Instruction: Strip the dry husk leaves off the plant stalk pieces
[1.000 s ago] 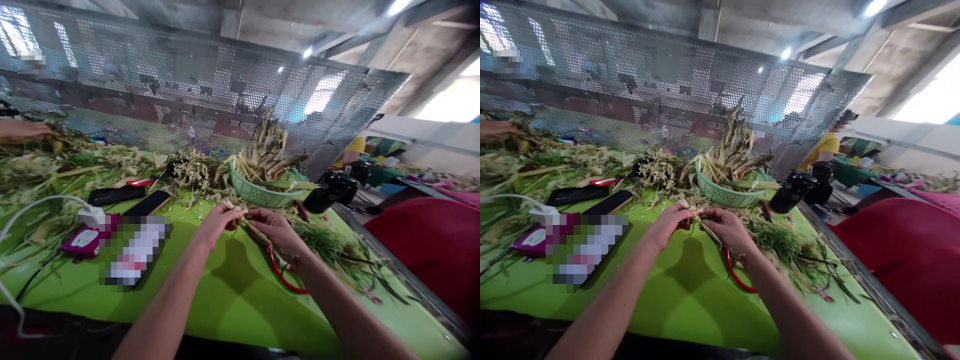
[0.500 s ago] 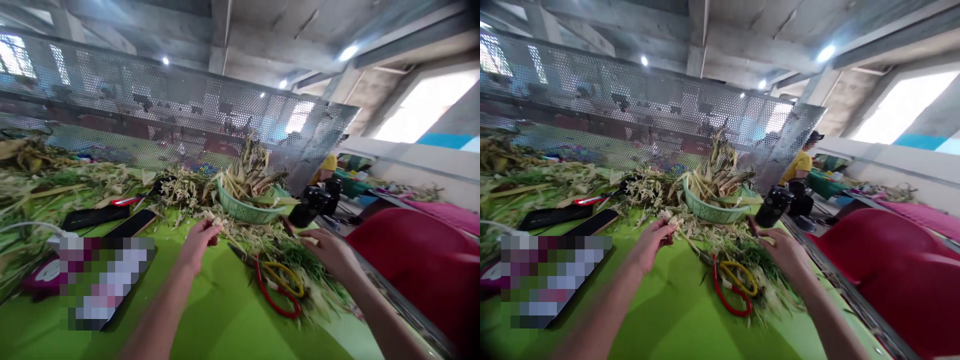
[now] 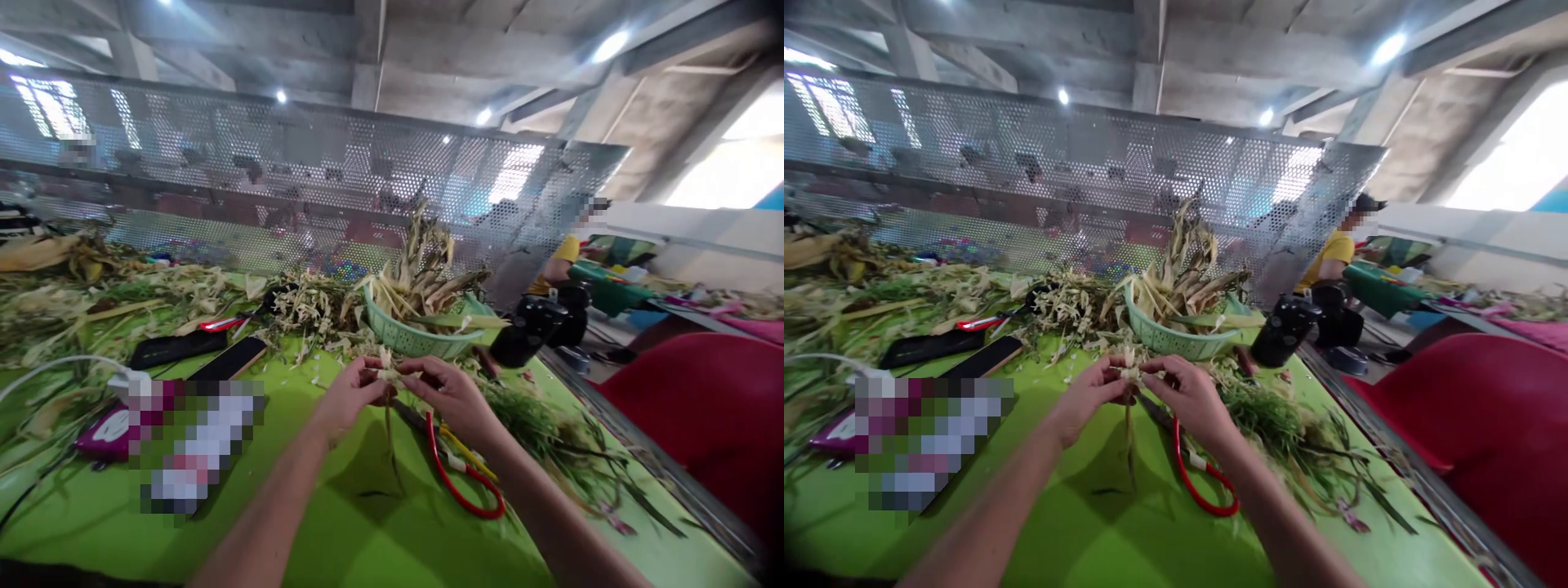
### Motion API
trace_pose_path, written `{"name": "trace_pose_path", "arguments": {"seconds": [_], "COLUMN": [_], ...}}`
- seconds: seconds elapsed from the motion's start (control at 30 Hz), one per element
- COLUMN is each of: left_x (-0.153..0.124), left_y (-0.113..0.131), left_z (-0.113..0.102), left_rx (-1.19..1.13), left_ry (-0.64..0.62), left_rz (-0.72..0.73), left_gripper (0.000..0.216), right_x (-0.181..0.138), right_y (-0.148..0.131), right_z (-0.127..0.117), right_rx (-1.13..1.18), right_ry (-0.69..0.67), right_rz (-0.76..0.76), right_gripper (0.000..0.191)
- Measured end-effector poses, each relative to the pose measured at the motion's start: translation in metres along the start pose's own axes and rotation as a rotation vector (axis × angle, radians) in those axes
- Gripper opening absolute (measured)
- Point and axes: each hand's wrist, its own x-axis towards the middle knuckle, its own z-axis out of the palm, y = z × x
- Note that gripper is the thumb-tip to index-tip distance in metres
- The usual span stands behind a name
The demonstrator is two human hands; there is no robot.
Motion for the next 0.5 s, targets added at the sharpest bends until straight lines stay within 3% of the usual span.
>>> {"name": "trace_pose_path", "arguments": {"seconds": [0.27, 0.5], "left_x": [-0.004, -0.007], "left_y": [-0.004, 0.001], "left_z": [0.008, 0.004], "left_rx": [0.106, 0.178], "left_ry": [-0.118, -0.034], "left_rz": [-0.044, -0.138], "left_gripper": [0.046, 0.040], "right_x": [-0.015, -0.016], "right_y": [0.012, 0.017], "right_z": [0.016, 0.010], "right_rx": [0.449, 0.496], "right_ry": [-0.070, 0.122], "right_rz": [0.200, 0.242], "right_gripper": [0.025, 0.025]}}
